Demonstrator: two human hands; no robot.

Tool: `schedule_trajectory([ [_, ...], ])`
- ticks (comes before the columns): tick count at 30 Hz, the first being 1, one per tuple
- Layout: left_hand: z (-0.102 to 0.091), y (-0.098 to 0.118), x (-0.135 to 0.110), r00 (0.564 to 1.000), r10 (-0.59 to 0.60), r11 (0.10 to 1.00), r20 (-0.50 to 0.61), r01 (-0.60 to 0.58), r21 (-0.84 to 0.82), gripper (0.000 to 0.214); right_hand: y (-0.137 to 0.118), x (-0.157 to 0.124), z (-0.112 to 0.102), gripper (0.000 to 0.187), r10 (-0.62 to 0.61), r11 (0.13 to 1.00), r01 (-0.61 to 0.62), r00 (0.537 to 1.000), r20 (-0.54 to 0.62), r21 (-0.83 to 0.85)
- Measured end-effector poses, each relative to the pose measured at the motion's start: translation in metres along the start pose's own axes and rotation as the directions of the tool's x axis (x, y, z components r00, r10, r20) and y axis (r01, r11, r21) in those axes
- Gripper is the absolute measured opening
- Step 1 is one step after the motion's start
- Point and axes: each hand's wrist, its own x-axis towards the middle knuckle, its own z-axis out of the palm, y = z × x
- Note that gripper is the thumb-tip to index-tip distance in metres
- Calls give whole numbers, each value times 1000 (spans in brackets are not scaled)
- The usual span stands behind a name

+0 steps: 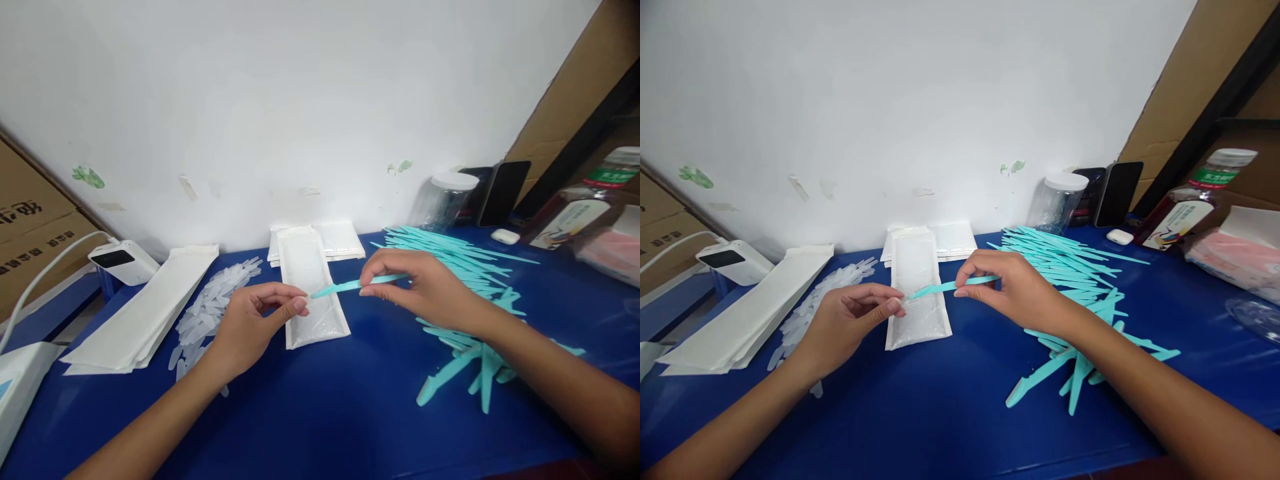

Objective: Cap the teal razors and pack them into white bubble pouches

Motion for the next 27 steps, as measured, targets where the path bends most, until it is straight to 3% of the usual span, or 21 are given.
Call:
schedule_trajectory([
  [9,7,5,-5,998,-68,994,7,69,-89,28,-8,-8,23,14,-11,996,6,998,58,84],
  [13,8,6,-7,999,-26,998,32,28,-61,29,-11,-12,23,24,75,989,-51,980,183,-135],
  [16,9,8,-12,996,66,991,56,-72,116,30,-12,-11,15,35,103,964,-34,962,252,-263],
  [19,3,8,-13,954,285,855,90,-295,426,32,-5,-6,-4,50,159,955,-104,970,182,-279],
  [22,-13,2,-6,860,473,617,190,-478,626,22,14,0,-36,48,208,927,-214,977,-53,-308],
  [24,-28,-3,2,861,457,510,223,-458,728,23,34,2,-60,48,245,880,-287,957,-156,-379],
  [27,-53,-12,13,913,372,387,167,-316,866,33,65,1,-90,44,395,744,-380,914,-97,-549],
])
